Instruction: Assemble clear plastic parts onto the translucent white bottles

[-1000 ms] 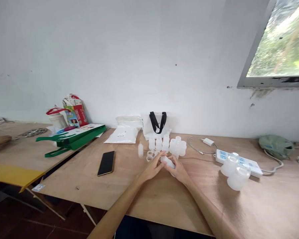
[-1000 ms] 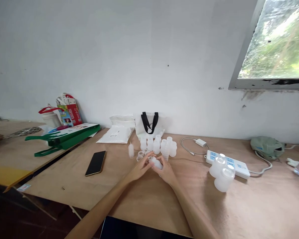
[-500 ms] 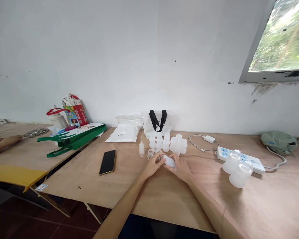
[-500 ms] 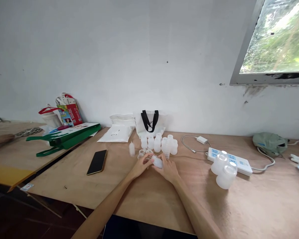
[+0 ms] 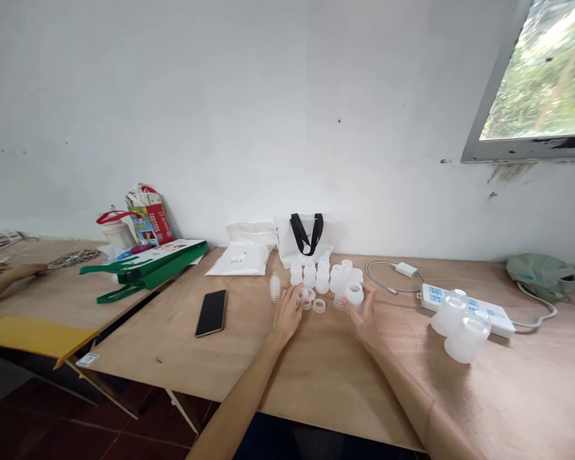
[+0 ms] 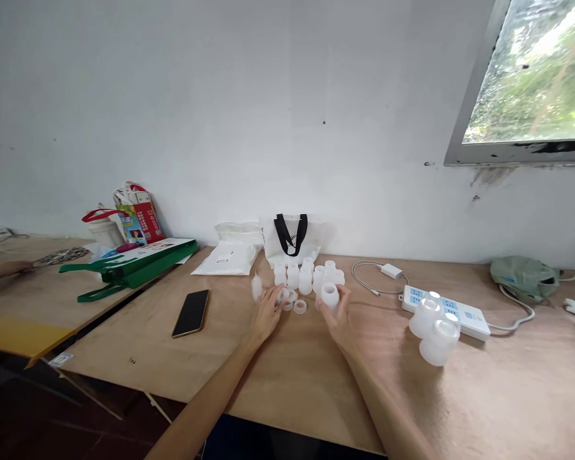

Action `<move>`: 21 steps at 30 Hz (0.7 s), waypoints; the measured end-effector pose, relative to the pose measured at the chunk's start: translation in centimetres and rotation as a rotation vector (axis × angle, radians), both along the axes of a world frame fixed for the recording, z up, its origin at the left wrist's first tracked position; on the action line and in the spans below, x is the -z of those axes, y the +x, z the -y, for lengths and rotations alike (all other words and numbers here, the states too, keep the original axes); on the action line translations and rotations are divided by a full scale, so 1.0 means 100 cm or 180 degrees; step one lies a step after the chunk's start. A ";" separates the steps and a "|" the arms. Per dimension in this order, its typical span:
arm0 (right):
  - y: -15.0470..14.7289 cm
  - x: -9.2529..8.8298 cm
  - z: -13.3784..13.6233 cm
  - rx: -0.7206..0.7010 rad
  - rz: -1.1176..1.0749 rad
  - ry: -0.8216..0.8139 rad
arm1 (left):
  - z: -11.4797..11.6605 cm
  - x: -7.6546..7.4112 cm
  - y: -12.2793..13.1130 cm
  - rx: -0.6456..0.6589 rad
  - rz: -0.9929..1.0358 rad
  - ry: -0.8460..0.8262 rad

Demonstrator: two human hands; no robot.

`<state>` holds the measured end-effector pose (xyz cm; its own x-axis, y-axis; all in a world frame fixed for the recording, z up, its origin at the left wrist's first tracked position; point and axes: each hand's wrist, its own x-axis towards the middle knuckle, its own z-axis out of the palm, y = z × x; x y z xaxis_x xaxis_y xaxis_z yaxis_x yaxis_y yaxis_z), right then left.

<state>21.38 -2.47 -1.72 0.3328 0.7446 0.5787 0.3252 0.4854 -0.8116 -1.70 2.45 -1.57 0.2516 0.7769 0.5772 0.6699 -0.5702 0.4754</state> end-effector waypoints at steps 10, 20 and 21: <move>0.030 0.001 -0.018 0.1194 -0.0133 -0.0166 | -0.006 0.010 -0.002 0.0108 0.0033 0.0083; 0.052 0.005 -0.023 0.1325 -0.0401 -0.0505 | 0.005 0.001 0.005 0.0370 0.0166 0.0387; 0.049 0.004 -0.021 0.1292 -0.0403 -0.0483 | 0.007 0.001 0.006 0.0374 0.0211 0.0418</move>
